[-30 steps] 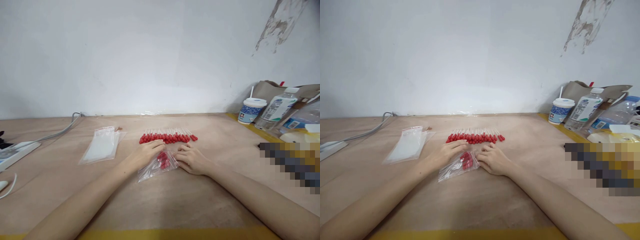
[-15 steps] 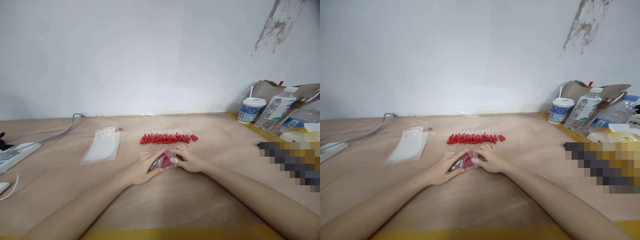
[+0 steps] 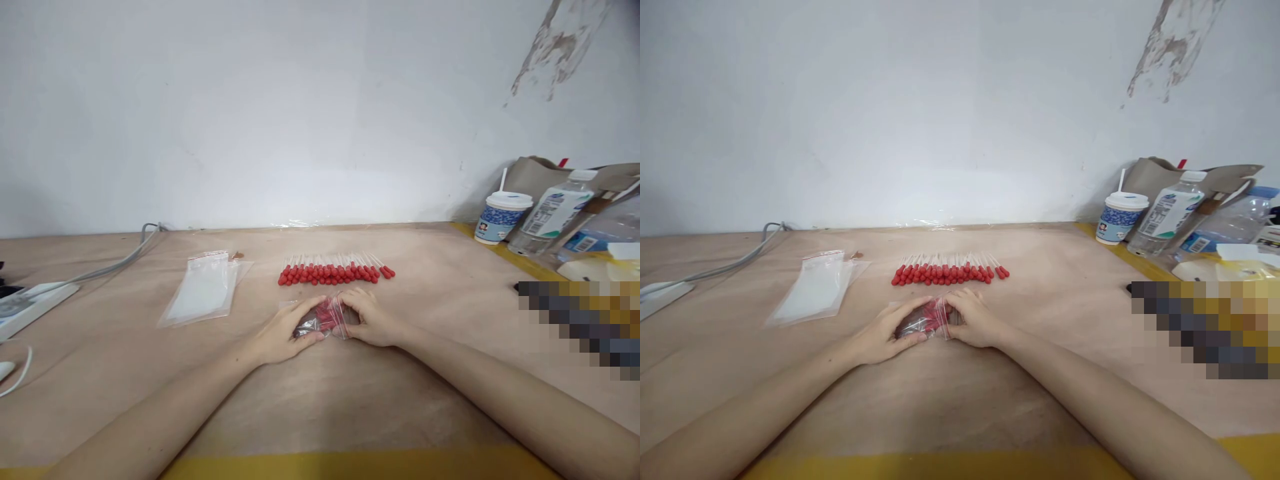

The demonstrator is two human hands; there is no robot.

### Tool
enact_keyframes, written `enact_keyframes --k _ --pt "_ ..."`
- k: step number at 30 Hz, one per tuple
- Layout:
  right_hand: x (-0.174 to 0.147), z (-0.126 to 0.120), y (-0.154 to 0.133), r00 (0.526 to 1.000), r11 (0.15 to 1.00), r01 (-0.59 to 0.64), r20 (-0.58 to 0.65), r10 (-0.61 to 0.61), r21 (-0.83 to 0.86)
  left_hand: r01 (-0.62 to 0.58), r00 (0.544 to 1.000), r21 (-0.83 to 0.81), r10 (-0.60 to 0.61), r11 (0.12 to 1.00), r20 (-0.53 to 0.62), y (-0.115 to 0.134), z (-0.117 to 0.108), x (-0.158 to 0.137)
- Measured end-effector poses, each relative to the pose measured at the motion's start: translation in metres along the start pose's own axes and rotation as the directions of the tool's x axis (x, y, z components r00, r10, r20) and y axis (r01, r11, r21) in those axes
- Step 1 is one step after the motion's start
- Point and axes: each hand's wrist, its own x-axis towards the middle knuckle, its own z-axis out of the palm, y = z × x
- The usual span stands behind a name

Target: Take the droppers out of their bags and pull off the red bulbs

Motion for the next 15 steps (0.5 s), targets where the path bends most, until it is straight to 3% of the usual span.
enact_keyframes --k 9,15 --pt "0.005 -0.011 -0.001 0.993 0.995 -0.036 0.104 0.046 -0.093 0.045 0.999 0.027 -0.045 0.999 0.008 0.002 0.0 -0.001" --pt "0.002 -0.017 0.001 0.994 0.997 0.032 0.104 -0.025 -0.073 0.066 0.997 0.025 -0.067 0.998 0.032 0.003 -0.002 -0.001"
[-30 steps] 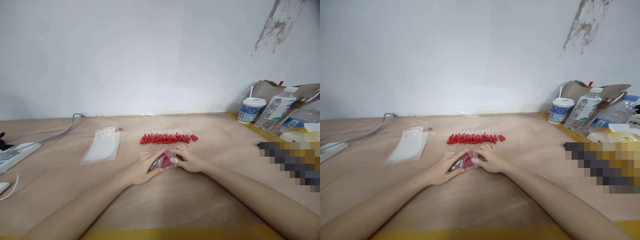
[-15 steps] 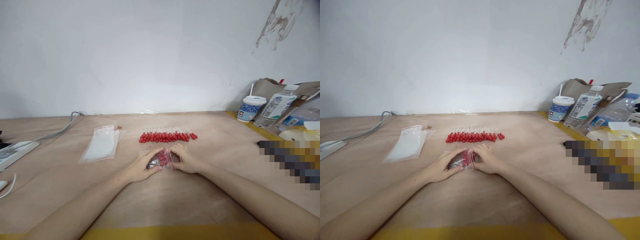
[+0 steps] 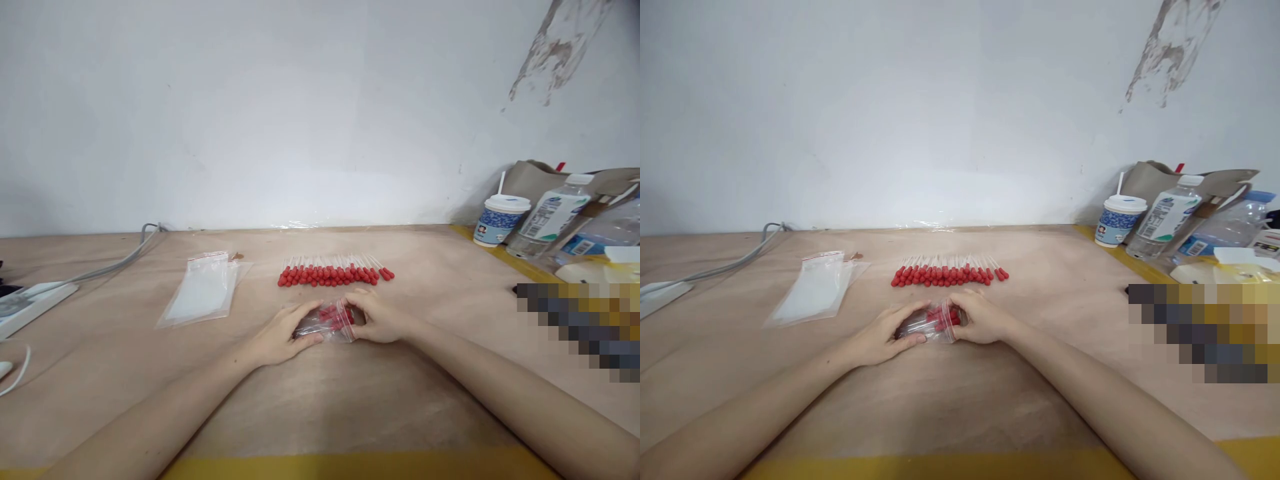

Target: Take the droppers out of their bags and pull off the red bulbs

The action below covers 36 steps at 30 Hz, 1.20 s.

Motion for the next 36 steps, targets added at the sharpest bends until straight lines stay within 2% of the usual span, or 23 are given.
enact_keyframes --k 4,6,9,13,15,16,18,19,21,22,23,26,29,32,36 --pt "-0.002 -0.001 0.002 1.0 0.999 0.016 -0.007 -0.016 0.03 -0.017 1.0 -0.021 0.017 1.0 -0.011 -0.002 0.001 0.0" --pt "-0.003 -0.002 0.006 1.0 0.988 -0.026 0.01 0.025 0.152 -0.022 1.0 -0.029 0.022 0.999 -0.008 -0.003 0.002 0.0" --pt "-0.004 -0.012 0.015 0.993 0.918 -0.116 0.073 0.096 0.378 -0.01 1.0 -0.031 0.01 0.999 0.006 -0.002 0.001 0.0" --pt "-0.013 -0.049 0.038 0.979 0.814 -0.2 0.153 0.138 0.545 -0.016 1.0 -0.038 0.016 0.999 0.014 -0.001 -0.001 0.0" --pt "-0.021 -0.074 0.053 0.974 0.8 -0.215 0.068 0.214 0.561 -0.024 1.0 -0.046 0.024 0.999 0.01 -0.002 0.0 0.0" --pt "-0.024 -0.085 0.061 0.959 0.798 -0.226 -0.017 0.283 0.559 -0.026 1.0 -0.05 0.027 0.998 0.008 -0.002 0.0 0.0" --pt "-0.029 -0.098 0.075 0.895 0.804 -0.204 -0.225 0.384 0.559 -0.032 0.999 -0.057 0.033 0.998 0.006 -0.003 0.0 0.0" --pt "-0.03 -0.1 0.081 0.84 0.815 -0.177 -0.346 0.417 0.552 -0.036 0.999 -0.06 0.036 0.998 0.004 -0.003 0.0 0.0" --pt "-0.028 -0.092 0.09 0.711 0.847 -0.112 -0.553 0.434 0.521 -0.042 0.999 -0.061 0.042 0.997 0.001 -0.003 0.001 -0.001" --pt "-0.025 -0.084 0.094 0.66 0.864 -0.088 -0.621 0.423 0.495 -0.043 0.999 -0.059 0.043 0.997 0.0 -0.003 0.001 -0.001" --pt "-0.022 -0.074 0.097 0.633 0.879 -0.08 -0.658 0.409 0.47 -0.04 0.999 -0.057 0.04 0.998 -0.002 -0.003 0.001 -0.001" --pt "-0.014 -0.045 0.102 0.672 0.927 -0.14 -0.655 0.347 0.347 -0.035 0.999 -0.052 0.035 0.998 0.001 -0.003 0.001 -0.001" --pt "-0.011 -0.029 0.103 0.736 0.967 -0.245 -0.636 0.233 0.07 -0.039 0.999 -0.051 0.039 0.998 0.002 -0.003 0.001 -0.001" --pt "-0.012 -0.026 0.103 0.826 0.967 -0.208 -0.556 0.094 -0.146 -0.042 0.999 -0.052 0.042 0.998 -0.001 -0.003 0.0 -0.001" --pt "-0.012 -0.026 0.102 0.894 0.964 -0.125 -0.447 0.008 -0.234 -0.028 1.0 -0.046 0.029 0.999 0.003 -0.003 0.001 -0.001"
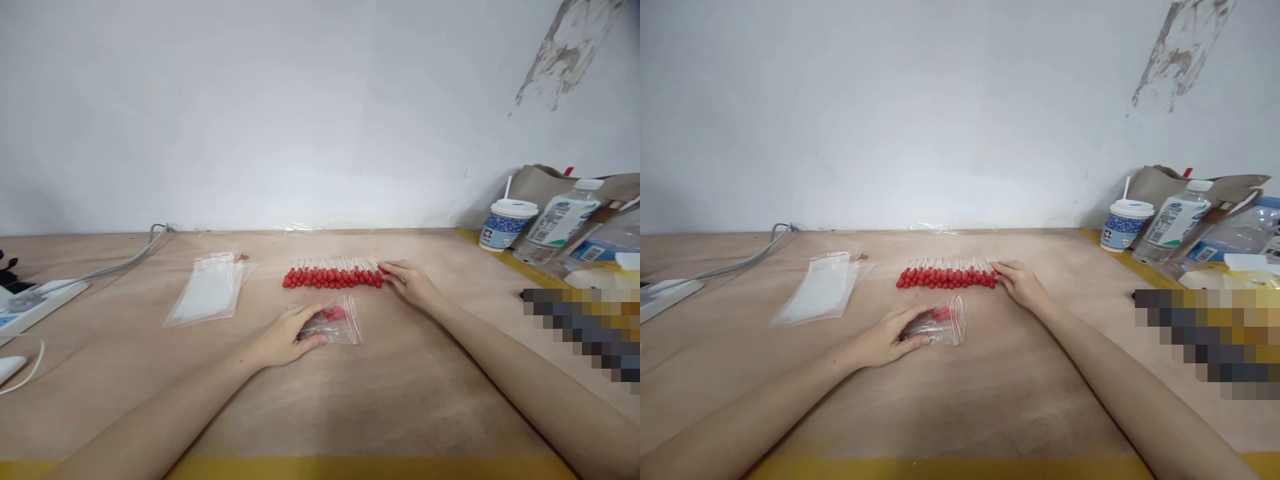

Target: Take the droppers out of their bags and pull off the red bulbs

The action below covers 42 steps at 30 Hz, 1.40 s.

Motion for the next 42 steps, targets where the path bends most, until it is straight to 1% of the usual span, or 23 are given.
enact_keyframes --k 2,4,6,8,9,12,17,20,23,26,28,32,33,34,35,36,37,38,39,40,42 --pt "0.0 0.0 -0.002 0.999 1.0 0.017 0.036 -0.018 0.013 0.004 1.0 0.003 -0.004 1.0 0.003 0.0 0.0 0.0" --pt "-0.001 0.0 -0.002 0.999 0.999 -0.021 0.048 0.019 0.046 0.002 1.0 0.006 -0.002 1.0 0.004 0.0 0.0 0.0" --pt "-0.002 0.001 -0.001 0.99 0.986 -0.139 0.024 0.137 0.093 -0.003 1.0 0.007 0.002 1.0 0.003 0.0 0.0 0.0" --pt "-0.002 0.002 0.003 0.962 0.954 -0.27 -0.009 0.274 0.134 -0.004 1.0 0.007 0.004 1.0 0.003 0.0 0.0 0.0" --pt "-0.002 0.003 0.005 0.946 0.937 -0.317 -0.017 0.322 0.145 -0.002 1.0 0.007 0.002 1.0 0.004 0.0 0.0 0.0" --pt "-0.002 0.005 0.009 0.926 0.913 -0.374 0.01 0.378 0.164 0.002 1.0 0.006 -0.002 1.0 0.008 0.0 0.0 0.0" --pt "-0.003 0.011 0.012 0.895 0.87 -0.442 0.051 0.442 0.22 -0.007 1.0 -0.008 0.007 1.0 0.0 -0.001 0.0 0.0" --pt "-0.004 0.013 0.01 0.885 0.848 -0.461 0.072 0.46 0.262 -0.001 1.0 -0.002 0.001 1.0 -0.009 -0.001 0.001 0.0" --pt "-0.004 0.013 0.006 0.876 0.837 -0.476 0.058 0.479 0.269 0.004 1.0 0.005 -0.004 1.0 -0.002 -0.001 0.001 0.0" --pt "-0.005 0.011 0.003 0.877 0.843 -0.471 0.033 0.48 0.261 -0.001 1.0 0.003 0.001 1.0 -0.002 0.0 0.0 0.0" --pt "-0.004 0.009 0.001 0.875 0.847 -0.465 -0.01 0.484 0.258 -0.005 1.0 0.0 0.005 1.0 -0.007 0.0 0.0 0.0" --pt "-0.003 0.006 -0.008 0.839 0.855 -0.458 -0.2 0.506 0.243 -0.008 1.0 -0.001 0.008 1.0 -0.012 -0.001 0.0 0.0" --pt "-0.003 0.005 -0.013 0.835 0.863 -0.445 -0.236 0.497 0.24 -0.007 1.0 -0.001 0.007 1.0 -0.011 -0.001 0.0 0.0" --pt "-0.003 0.004 -0.019 0.847 0.874 -0.421 -0.24 0.475 0.242 -0.006 1.0 -0.002 0.006 1.0 -0.009 -0.001 0.0 0.0" --pt "-0.004 0.003 -0.027 0.872 0.888 -0.386 -0.215 0.439 0.249 -0.006 1.0 -0.004 0.006 1.0 -0.007 0.0 0.0 0.0" --pt "-0.004 0.003 -0.036 0.915 0.906 -0.331 -0.145 0.376 0.263 -0.006 1.0 -0.007 0.006 1.0 -0.008 0.0 0.0 0.0" --pt "-0.004 0.003 -0.046 0.956 0.921 -0.267 -0.041 0.29 0.285 -0.007 1.0 -0.01 0.007 1.0 -0.009 0.0 0.0 0.0" --pt "-0.004 0.003 -0.055 0.981 0.935 -0.192 0.059 0.183 0.297 -0.008 1.0 -0.014 0.008 1.0 -0.008 0.0 0.0 0.0" --pt "-0.004 0.003 -0.065 0.987 0.949 -0.118 0.137 0.08 0.293 -0.011 1.0 -0.017 0.011 1.0 -0.007 0.001 0.0 0.001" --pt "-0.004 0.004 -0.074 0.98 0.959 -0.063 0.198 0.007 0.277 -0.015 1.0 -0.018 0.015 1.0 -0.001 0.001 -0.001 0.001" --pt "-0.004 0.005 -0.089 0.964 0.972 -0.004 0.258 -0.059 0.235 -0.026 0.999 -0.018 0.026 0.999 0.018 0.001 -0.002 0.001"
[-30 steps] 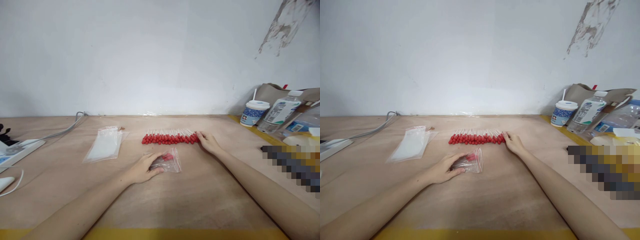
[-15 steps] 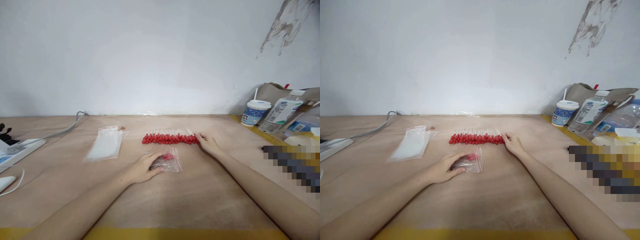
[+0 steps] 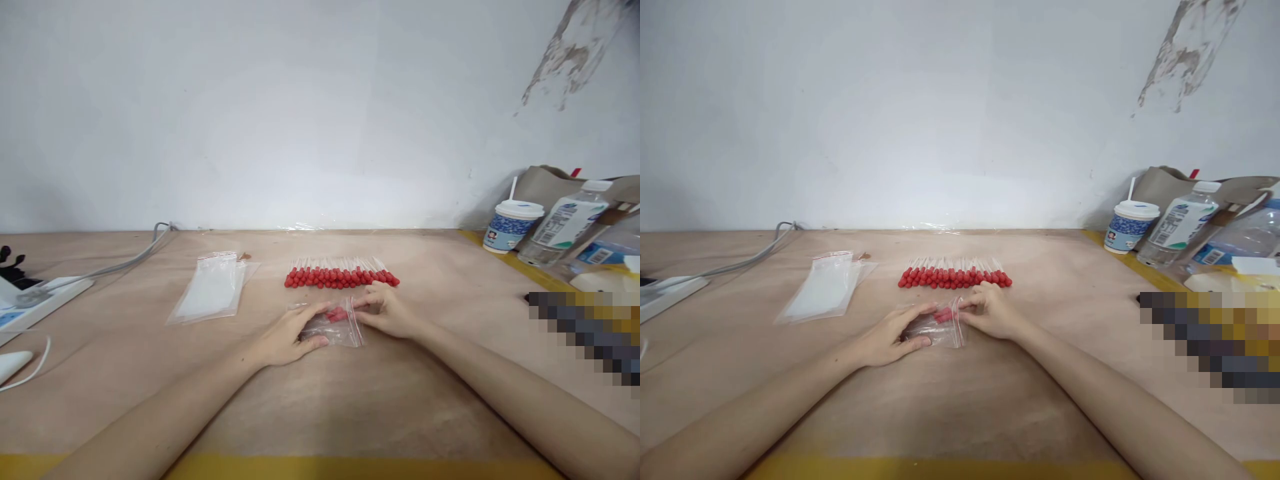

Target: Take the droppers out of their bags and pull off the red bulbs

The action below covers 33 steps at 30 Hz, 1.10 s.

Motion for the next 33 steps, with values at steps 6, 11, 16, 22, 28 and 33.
enact_keyframes --k 6,11,16,22,28,33 --pt "0.002 0.013 -0.017 0.997 0.997 0.014 0.071 -0.009 -0.079 -0.035 0.999 -0.008 0.035 0.999 0.04 0.004 -0.003 0.0" --pt "0.0 0.014 -0.019 0.999 1.0 -0.018 0.049 0.019 -0.02 -0.025 0.998 0.018 0.024 1.0 0.064 0.004 -0.004 0.0" --pt "0.0 0.011 -0.021 0.994 0.982 -0.079 0.094 0.064 0.169 0.003 0.995 0.044 -0.008 0.999 0.103 0.004 -0.007 0.0" --pt "0.006 -0.011 -0.003 0.948 0.748 -0.282 0.297 0.118 0.601 -0.037 0.982 0.124 0.014 0.992 0.187 0.005 -0.009 0.0" --pt "0.007 -0.072 0.037 0.94 0.745 -0.34 0.172 0.296 0.574 -0.13 0.967 0.218 0.075 0.967 0.243 0.002 -0.008 -0.001" --pt "0.006 -0.091 0.053 0.871 0.864 -0.154 -0.347 0.348 0.479 -0.201 0.959 0.339 0.114 0.919 0.258 0.006 -0.01 -0.001"
